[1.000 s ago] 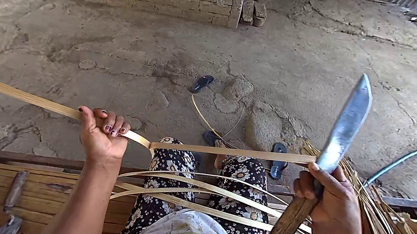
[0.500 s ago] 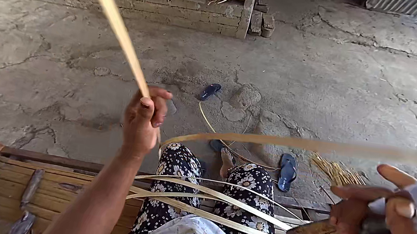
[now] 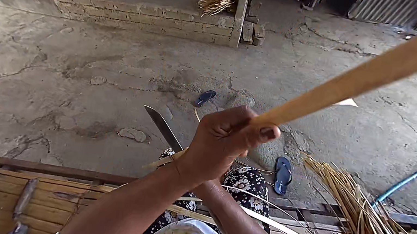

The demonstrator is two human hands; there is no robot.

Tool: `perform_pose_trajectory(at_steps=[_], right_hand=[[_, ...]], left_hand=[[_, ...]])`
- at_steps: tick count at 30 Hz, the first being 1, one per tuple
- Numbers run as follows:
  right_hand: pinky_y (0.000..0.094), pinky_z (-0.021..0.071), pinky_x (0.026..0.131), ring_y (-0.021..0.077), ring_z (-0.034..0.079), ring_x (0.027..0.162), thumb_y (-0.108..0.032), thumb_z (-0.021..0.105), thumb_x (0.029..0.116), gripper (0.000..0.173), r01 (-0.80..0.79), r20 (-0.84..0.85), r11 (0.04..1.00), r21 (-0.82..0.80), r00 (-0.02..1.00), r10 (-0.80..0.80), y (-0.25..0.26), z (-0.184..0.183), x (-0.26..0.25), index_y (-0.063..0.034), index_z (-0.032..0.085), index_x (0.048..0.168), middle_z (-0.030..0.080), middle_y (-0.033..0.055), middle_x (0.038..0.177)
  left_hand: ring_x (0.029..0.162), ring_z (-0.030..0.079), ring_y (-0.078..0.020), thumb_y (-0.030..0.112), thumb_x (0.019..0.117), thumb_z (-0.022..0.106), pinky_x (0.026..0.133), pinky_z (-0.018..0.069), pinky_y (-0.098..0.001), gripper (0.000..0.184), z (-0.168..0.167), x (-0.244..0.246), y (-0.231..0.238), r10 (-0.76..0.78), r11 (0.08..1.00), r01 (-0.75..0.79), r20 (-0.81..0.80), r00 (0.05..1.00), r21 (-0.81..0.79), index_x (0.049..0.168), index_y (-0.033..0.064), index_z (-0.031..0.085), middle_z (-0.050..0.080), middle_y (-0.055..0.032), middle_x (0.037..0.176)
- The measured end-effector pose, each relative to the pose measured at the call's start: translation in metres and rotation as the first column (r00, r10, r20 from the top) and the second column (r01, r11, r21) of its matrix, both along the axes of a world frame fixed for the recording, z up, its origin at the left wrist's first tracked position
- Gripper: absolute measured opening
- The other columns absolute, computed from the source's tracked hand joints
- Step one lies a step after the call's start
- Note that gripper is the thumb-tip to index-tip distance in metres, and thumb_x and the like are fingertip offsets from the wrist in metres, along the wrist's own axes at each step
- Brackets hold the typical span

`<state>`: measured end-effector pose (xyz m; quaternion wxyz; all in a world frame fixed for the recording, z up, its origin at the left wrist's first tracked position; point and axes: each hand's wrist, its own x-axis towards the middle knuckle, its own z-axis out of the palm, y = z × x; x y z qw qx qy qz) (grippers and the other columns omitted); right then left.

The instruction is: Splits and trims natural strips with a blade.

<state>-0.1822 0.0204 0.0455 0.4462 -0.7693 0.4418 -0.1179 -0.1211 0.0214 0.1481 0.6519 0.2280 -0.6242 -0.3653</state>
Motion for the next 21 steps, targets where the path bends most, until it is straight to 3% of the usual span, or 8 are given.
perform_pose_trajectory(at_steps=[3, 4, 6, 8, 9, 12, 18, 21], right_hand=[[0.0337, 0.0541, 0.058, 0.0129, 0.058, 0.057, -0.016, 0.054, 0.1050, 0.023, 0.089, 0.168, 0.980, 0.177, 0.979, -0.119, -0.013, -0.009, -0.019, -0.0018, 0.064, 0.121, 0.067, 0.0069, 0.088], [0.0299, 0.0522, 0.053, 0.0102, 0.056, 0.053, -0.015, 0.054, 0.1055, 0.022, 0.134, 0.215, 0.962, 0.239, 0.959, -0.187, -0.014, -0.005, -0.033, -0.0032, 0.063, 0.121, 0.068, 0.0052, 0.088], [0.0267, 0.0513, 0.048, 0.0092, 0.056, 0.050, -0.013, 0.052, 0.1063, 0.017, 0.200, 0.290, 0.932, 0.302, 0.912, -0.290, -0.013, 0.009, -0.063, -0.0047, 0.062, 0.118, 0.070, 0.0044, 0.090], [0.0238, 0.0505, 0.044, 0.0096, 0.057, 0.047, -0.010, 0.053, 0.1054, 0.014, 0.225, 0.384, 0.924, 0.310, 0.859, -0.338, -0.009, 0.018, -0.088, -0.0058, 0.064, 0.113, 0.073, 0.0048, 0.090], [0.0225, 0.0503, 0.044, 0.0087, 0.057, 0.047, -0.009, 0.053, 0.1053, 0.013, 0.232, 0.396, 0.928, 0.291, 0.854, -0.337, -0.006, 0.024, -0.097, -0.0070, 0.064, 0.113, 0.074, 0.0036, 0.093], [0.0185, 0.0498, 0.044, 0.0026, 0.055, 0.046, -0.011, 0.056, 0.1040, 0.010, 0.277, 0.372, 0.952, 0.128, 0.877, -0.305, 0.003, 0.033, -0.109, -0.0099, 0.065, 0.108, 0.074, -0.0040, 0.089], [0.0146, 0.0498, 0.047, -0.0034, 0.057, 0.051, -0.015, 0.059, 0.1019, 0.012, 0.347, 0.371, 0.921, -0.175, 0.890, -0.264, 0.011, 0.022, -0.117, -0.0080, 0.067, 0.107, 0.074, -0.0069, 0.087], [0.0234, 0.0559, 0.060, 0.0043, 0.066, 0.065, -0.021, 0.059, 0.1009, 0.020, 0.377, 0.286, 0.777, -0.504, 0.922, -0.261, 0.009, 0.004, -0.115, -0.0060, 0.071, 0.107, 0.073, -0.0011, 0.082]], left_hand=[[0.106, 0.066, -0.0104, 0.040, 0.1039, 0.057, 0.094, 0.0555, -0.0317, 0.041, -0.016, 0.041, -0.002, 0.144, 0.987, -0.123, 0.229, 0.963, -0.104, 0.128, 0.0073, 0.064, 0.069, -0.0001, 0.115], [0.112, 0.066, -0.0137, 0.041, 0.1066, 0.052, 0.099, 0.0561, -0.0369, 0.039, -0.034, 0.057, -0.003, 0.268, 0.961, -0.234, 0.273, 0.924, -0.149, 0.125, 0.0084, 0.065, 0.069, -0.0012, 0.119], [0.105, 0.068, -0.0161, 0.029, 0.1081, 0.050, 0.094, 0.0579, -0.0388, 0.030, -0.081, 0.078, -0.007, 0.443, 0.895, -0.424, 0.386, 0.809, -0.140, 0.110, 0.0050, 0.069, 0.070, -0.0056, 0.110], [0.117, 0.065, -0.0177, 0.026, 0.1064, 0.053, 0.102, 0.0536, -0.0389, 0.031, -0.116, 0.079, -0.007, 0.307, 0.923, -0.385, 0.584, 0.751, 0.011, 0.117, 0.0041, 0.071, 0.070, -0.0089, 0.122], [0.117, 0.066, -0.0147, 0.027, 0.1066, 0.053, 0.102, 0.0535, -0.0359, 0.032, -0.126, 0.072, -0.006, 0.199, 0.944, -0.317, 0.598, 0.776, 0.096, 0.120, 0.0042, 0.071, 0.070, -0.0075, 0.123], [0.088, 0.068, -0.0034, 0.020, 0.1048, 0.058, 0.082, 0.0587, -0.0214, 0.024, -0.130, 0.043, -0.001, 0.028, 0.954, -0.149, 0.419, 0.908, 0.261, 0.113, 0.0013, 0.070, 0.072, -0.0011, 0.101], [0.086, 0.069, -0.0015, 0.018, 0.1015, 0.063, 0.080, 0.0579, -0.0195, 0.020, -0.129, 0.026, -0.001, 0.004, 0.959, -0.097, 0.329, 0.944, 0.266, 0.107, 0.0006, 0.071, 0.073, 0.0008, 0.097], [0.081, 0.069, -0.0022, 0.014, 0.1002, 0.064, 0.076, 0.0587, -0.0191, 0.015, -0.132, 0.015, 0.004, 0.081, 0.944, -0.163, 0.277, 0.957, 0.287, 0.105, 0.0008, 0.070, 0.073, 0.0013, 0.092]])
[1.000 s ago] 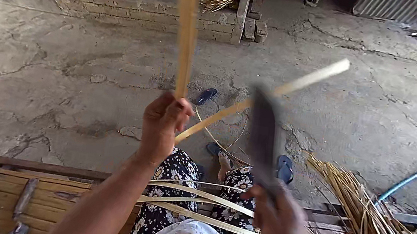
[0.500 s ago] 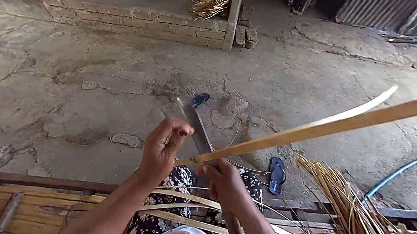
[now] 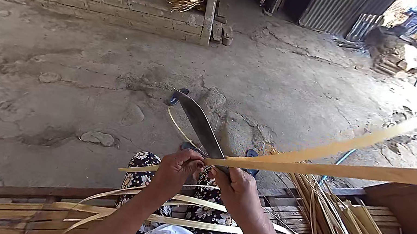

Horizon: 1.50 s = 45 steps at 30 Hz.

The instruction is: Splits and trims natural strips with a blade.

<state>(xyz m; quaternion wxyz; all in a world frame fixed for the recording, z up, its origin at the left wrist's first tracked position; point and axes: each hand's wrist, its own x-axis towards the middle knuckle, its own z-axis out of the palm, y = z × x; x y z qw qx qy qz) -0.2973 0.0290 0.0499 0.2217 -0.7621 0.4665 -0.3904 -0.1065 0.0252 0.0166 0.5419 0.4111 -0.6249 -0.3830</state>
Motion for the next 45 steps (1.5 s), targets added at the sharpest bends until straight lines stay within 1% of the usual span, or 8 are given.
perform_pose_trajectory(at_steps=[3, 7, 14, 22, 29, 37, 41, 45], right_hand=[[0.0352, 0.0605, 0.064, 0.0152, 0.073, 0.071, -0.021, 0.059, 0.1008, 0.022, 0.064, -0.057, 0.988, -0.137, 0.996, -0.072, -0.002, -0.010, 0.005, -0.0038, 0.072, 0.105, 0.074, 0.0052, 0.079], [0.0182, 0.0494, 0.046, 0.0004, 0.058, 0.051, -0.015, 0.059, 0.1018, 0.016, -0.117, 0.189, 0.935, 0.334, 0.980, 0.055, 0.005, 0.027, -0.005, -0.0056, 0.064, 0.114, 0.073, -0.0038, 0.085], [0.0155, 0.0471, 0.046, -0.0025, 0.054, 0.049, -0.014, 0.056, 0.1032, 0.011, -0.265, 0.211, 0.863, 0.431, 0.959, 0.189, 0.009, 0.024, 0.002, -0.0068, 0.061, 0.110, 0.070, -0.0063, 0.081], [0.0132, 0.0496, 0.051, -0.0043, 0.059, 0.056, -0.015, 0.059, 0.1011, 0.018, -0.196, 0.134, 0.966, 0.170, 0.975, 0.175, 0.007, 0.011, 0.002, -0.0032, 0.066, 0.113, 0.073, -0.0047, 0.083], [0.0342, 0.0612, 0.068, 0.0152, 0.073, 0.074, -0.016, 0.058, 0.1015, 0.025, 0.058, -0.046, 0.972, -0.226, 0.996, -0.070, 0.004, -0.015, 0.012, -0.0020, 0.071, 0.118, 0.076, 0.0076, 0.087], [0.0160, 0.0467, 0.041, -0.0018, 0.054, 0.046, -0.013, 0.056, 0.1030, 0.013, -0.231, 0.383, 0.928, 0.293, 0.917, 0.107, 0.012, 0.032, -0.016, -0.0059, 0.060, 0.113, 0.073, -0.0054, 0.081], [0.0149, 0.0464, 0.045, -0.0036, 0.052, 0.048, -0.015, 0.058, 0.1025, 0.011, -0.276, 0.187, 0.857, 0.435, 0.959, 0.214, 0.010, 0.019, -0.007, -0.0058, 0.062, 0.106, 0.070, -0.0064, 0.079], [0.0290, 0.0599, 0.067, 0.0098, 0.071, 0.070, -0.016, 0.059, 0.1001, 0.024, -0.113, -0.069, 0.993, 0.035, 0.991, 0.116, 0.005, -0.011, 0.002, -0.0025, 0.069, 0.117, 0.074, 0.0038, 0.083]], left_hand=[[0.078, 0.068, -0.0021, 0.015, 0.0997, 0.064, 0.074, 0.0581, -0.0187, 0.015, -0.004, -0.009, 0.003, 0.089, 0.996, -0.089, -0.010, 0.996, -0.010, 0.104, 0.0018, 0.071, 0.073, 0.0018, 0.089], [0.080, 0.070, -0.0026, 0.013, 0.0997, 0.065, 0.076, 0.0595, -0.0199, 0.015, -0.002, 0.000, 0.005, 0.001, 1.000, -0.001, -0.061, 0.998, 0.003, 0.106, 0.0006, 0.071, 0.074, 0.0019, 0.091], [0.078, 0.067, -0.0007, 0.015, 0.0988, 0.066, 0.074, 0.0585, -0.0198, 0.015, 0.006, 0.004, 0.008, -0.065, 0.997, 0.061, -0.085, 0.994, -0.044, 0.098, 0.0012, 0.073, 0.073, 0.0034, 0.088], [0.077, 0.064, 0.0017, 0.020, 0.1054, 0.056, 0.072, 0.0551, -0.0158, 0.024, 0.001, 0.009, 0.011, -0.041, 0.995, 0.042, 0.012, 0.999, -0.093, 0.109, 0.0000, 0.069, 0.070, 0.0033, 0.088], [0.074, 0.063, 0.0011, 0.020, 0.1025, 0.059, 0.074, 0.0526, -0.0198, 0.022, -0.007, -0.016, 0.009, 0.188, 0.981, -0.185, 0.067, 0.980, -0.058, 0.108, 0.0055, 0.074, 0.071, 0.0052, 0.086], [0.072, 0.062, 0.0035, 0.017, 0.1030, 0.060, 0.068, 0.0532, -0.0139, 0.020, 0.004, 0.003, 0.008, -0.060, 0.998, 0.059, -0.066, 0.996, -0.021, 0.105, 0.0006, 0.072, 0.069, 0.0064, 0.082], [0.074, 0.062, 0.0041, 0.016, 0.1024, 0.060, 0.071, 0.0534, -0.0141, 0.020, 0.003, -0.001, 0.015, -0.053, 0.997, 0.051, -0.047, 0.997, -0.050, 0.101, 0.0000, 0.073, 0.069, 0.0058, 0.082], [0.073, 0.062, 0.0023, 0.019, 0.1027, 0.059, 0.070, 0.0535, -0.0161, 0.022, -0.008, -0.010, 0.018, 0.120, 0.992, -0.118, 0.056, 0.991, -0.047, 0.105, 0.0029, 0.075, 0.070, 0.0041, 0.083]])
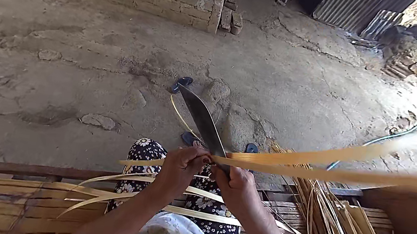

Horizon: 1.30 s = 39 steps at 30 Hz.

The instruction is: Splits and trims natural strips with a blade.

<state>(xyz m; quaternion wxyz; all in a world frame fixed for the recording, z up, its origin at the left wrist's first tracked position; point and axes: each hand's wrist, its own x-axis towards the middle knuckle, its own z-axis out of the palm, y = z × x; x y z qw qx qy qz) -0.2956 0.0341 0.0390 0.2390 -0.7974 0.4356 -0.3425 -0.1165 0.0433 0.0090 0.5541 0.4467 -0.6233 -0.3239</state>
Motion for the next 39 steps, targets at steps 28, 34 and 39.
perform_pose_trajectory(at_steps=[28, 34, 39], right_hand=[[0.0153, 0.0467, 0.043, -0.0032, 0.054, 0.046, -0.015, 0.057, 0.1021, 0.013, -0.071, 0.145, 0.928, 0.366, 0.989, 0.019, 0.007, 0.019, 0.005, -0.0054, 0.062, 0.109, 0.071, -0.0079, 0.075], [0.0359, 0.0605, 0.062, 0.0167, 0.073, 0.065, -0.018, 0.060, 0.0988, 0.026, 0.142, -0.165, 0.988, -0.063, 0.975, -0.151, -0.003, -0.003, 0.024, 0.0031, 0.068, 0.111, 0.073, 0.0060, 0.074], [0.0238, 0.0522, 0.040, 0.0084, 0.056, 0.042, -0.009, 0.060, 0.0949, 0.012, -0.256, 0.482, 0.663, 0.703, 0.858, -0.180, -0.003, 0.023, 0.012, -0.0056, 0.060, 0.106, 0.063, 0.0027, 0.066]], left_hand=[[0.075, 0.062, 0.0042, 0.025, 0.1004, 0.064, 0.071, 0.0513, -0.0129, 0.025, 0.023, 0.012, -0.005, -0.139, 0.988, 0.138, 0.004, 0.990, 0.069, 0.097, 0.0016, 0.073, 0.070, 0.0007, 0.084], [0.080, 0.065, -0.0013, 0.032, 0.1014, 0.063, 0.077, 0.0544, -0.0187, 0.030, 0.012, 0.012, -0.011, -0.043, 0.988, 0.037, 0.041, 0.998, 0.152, 0.103, 0.0046, 0.074, 0.071, -0.0008, 0.091], [0.075, 0.058, -0.0082, 0.059, 0.0832, 0.077, 0.070, 0.0534, -0.0274, 0.091, 0.009, 0.020, -0.006, -0.031, 0.983, 0.014, 0.087, 0.996, 0.183, 0.150, 0.0064, 0.046, 0.061, 0.0004, 0.088]])
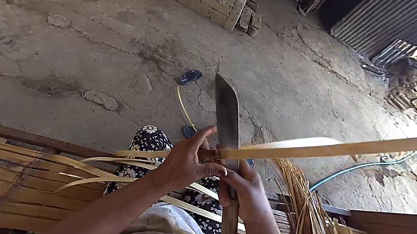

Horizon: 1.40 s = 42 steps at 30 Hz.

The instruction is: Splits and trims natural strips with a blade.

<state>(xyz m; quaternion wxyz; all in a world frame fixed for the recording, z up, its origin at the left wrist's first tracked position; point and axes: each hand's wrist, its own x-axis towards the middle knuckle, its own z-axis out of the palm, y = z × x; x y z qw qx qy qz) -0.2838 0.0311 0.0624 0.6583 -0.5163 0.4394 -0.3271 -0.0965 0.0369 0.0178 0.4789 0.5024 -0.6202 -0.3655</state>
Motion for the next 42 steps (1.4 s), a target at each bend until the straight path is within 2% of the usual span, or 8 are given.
perform_pose_trajectory(at_steps=[4, 7, 11, 15, 21, 30, 34, 42], right_hand=[[0.0243, 0.0549, 0.045, 0.0091, 0.060, 0.044, -0.006, 0.063, 0.0944, 0.009, -0.069, 0.347, 0.996, 0.056, 0.937, 0.045, 0.000, -0.008, 0.002, -0.0047, 0.071, 0.092, 0.065, 0.0055, 0.060], [0.0256, 0.0564, 0.047, 0.0101, 0.063, 0.047, -0.004, 0.064, 0.0947, 0.010, -0.045, 0.469, 0.998, 0.034, 0.883, 0.024, 0.005, -0.010, 0.018, -0.0052, 0.071, 0.088, 0.067, 0.0063, 0.062], [0.0244, 0.0550, 0.047, 0.0090, 0.062, 0.046, -0.006, 0.066, 0.0950, 0.013, -0.023, 0.515, 1.000, 0.014, 0.857, 0.013, 0.013, -0.011, 0.039, -0.0013, 0.073, 0.086, 0.065, 0.0063, 0.058], [0.0225, 0.0544, 0.047, 0.0073, 0.061, 0.048, -0.005, 0.065, 0.0956, 0.012, 0.000, 0.506, 1.000, 0.003, 0.862, -0.002, 0.021, -0.005, 0.059, 0.0010, 0.072, 0.089, 0.065, 0.0050, 0.060], [0.0217, 0.0539, 0.047, 0.0067, 0.061, 0.047, -0.002, 0.063, 0.0963, 0.012, -0.014, 0.512, 0.997, -0.073, 0.858, 0.049, 0.021, -0.003, 0.074, 0.0004, 0.071, 0.088, 0.064, 0.0048, 0.059], [0.0203, 0.0528, 0.046, 0.0058, 0.058, 0.047, 0.000, 0.061, 0.0963, 0.015, -0.022, 0.459, 1.000, -0.017, 0.888, 0.027, 0.012, -0.010, 0.069, 0.0051, 0.074, 0.099, 0.073, 0.0129, 0.076], [0.0216, 0.0502, 0.044, 0.0069, 0.055, 0.045, -0.001, 0.058, 0.0961, 0.018, 0.003, 0.346, 0.998, 0.063, 0.938, -0.024, -0.003, -0.016, 0.059, 0.0059, 0.074, 0.099, 0.069, 0.0114, 0.071], [0.0215, 0.0463, 0.040, 0.0074, 0.051, 0.042, -0.002, 0.055, 0.1020, 0.019, 0.113, 0.026, 0.960, 0.257, 0.992, -0.123, -0.036, -0.052, 0.035, 0.0078, 0.071, 0.106, 0.073, 0.0151, 0.082]], left_hand=[[0.061, 0.048, -0.0036, 0.065, 0.0828, 0.072, 0.058, 0.0448, -0.0246, 0.077, 0.009, 0.005, 0.005, -0.003, 0.998, 0.005, 0.046, 0.999, -0.055, 0.137, 0.0118, 0.061, 0.055, 0.0063, 0.074], [0.069, 0.062, -0.0030, 0.057, 0.0923, 0.066, 0.063, 0.0526, -0.0214, 0.052, 0.008, 0.004, 0.007, 0.171, 0.917, -0.136, 0.061, 0.983, -0.376, 0.108, 0.0086, 0.073, 0.070, -0.0001, 0.082], [0.077, 0.065, -0.0082, 0.050, 0.1054, 0.049, 0.069, 0.0549, -0.0240, 0.052, 0.010, 0.015, 0.002, 0.280, 0.783, -0.197, 0.053, 0.958, -0.590, 0.097, 0.0046, 0.071, 0.069, -0.0054, 0.083], [0.069, 0.061, 0.0027, 0.044, 0.1095, 0.039, 0.062, 0.0528, -0.0161, 0.046, 0.017, 0.017, 0.004, 0.261, 0.804, -0.351, -0.245, 0.934, -0.481, 0.090, 0.0108, 0.065, 0.065, 0.0057, 0.077], [0.070, 0.065, 0.0003, 0.036, 0.1109, 0.041, 0.064, 0.0564, -0.0173, 0.041, 0.027, 0.022, 0.010, 0.281, 0.798, -0.469, -0.455, 0.845, -0.378, 0.086, 0.0161, 0.067, 0.067, 0.0095, 0.078], [0.059, 0.068, -0.0159, 0.051, 0.1104, 0.021, 0.069, 0.0643, -0.0413, 0.060, 0.058, 0.056, 0.007, 0.432, 0.811, -0.579, -0.757, 0.491, 0.086, 0.078, 0.0167, 0.058, 0.062, 0.0031, 0.060], [0.041, 0.048, -0.0071, 0.055, 0.1088, 0.015, 0.044, 0.0491, -0.0251, 0.062, 0.062, 0.082, 0.001, 0.438, 0.769, -0.622, -0.830, 0.346, 0.147, 0.076, 0.0195, 0.054, 0.044, 0.0080, 0.049], [0.036, 0.036, -0.0062, 0.060, 0.1073, 0.010, 0.037, 0.0342, -0.0216, 0.064, 0.050, 0.154, 0.001, 0.454, 0.602, -0.789, -0.865, 0.216, 0.119, 0.076, 0.0196, 0.049, 0.036, 0.0078, 0.047]])
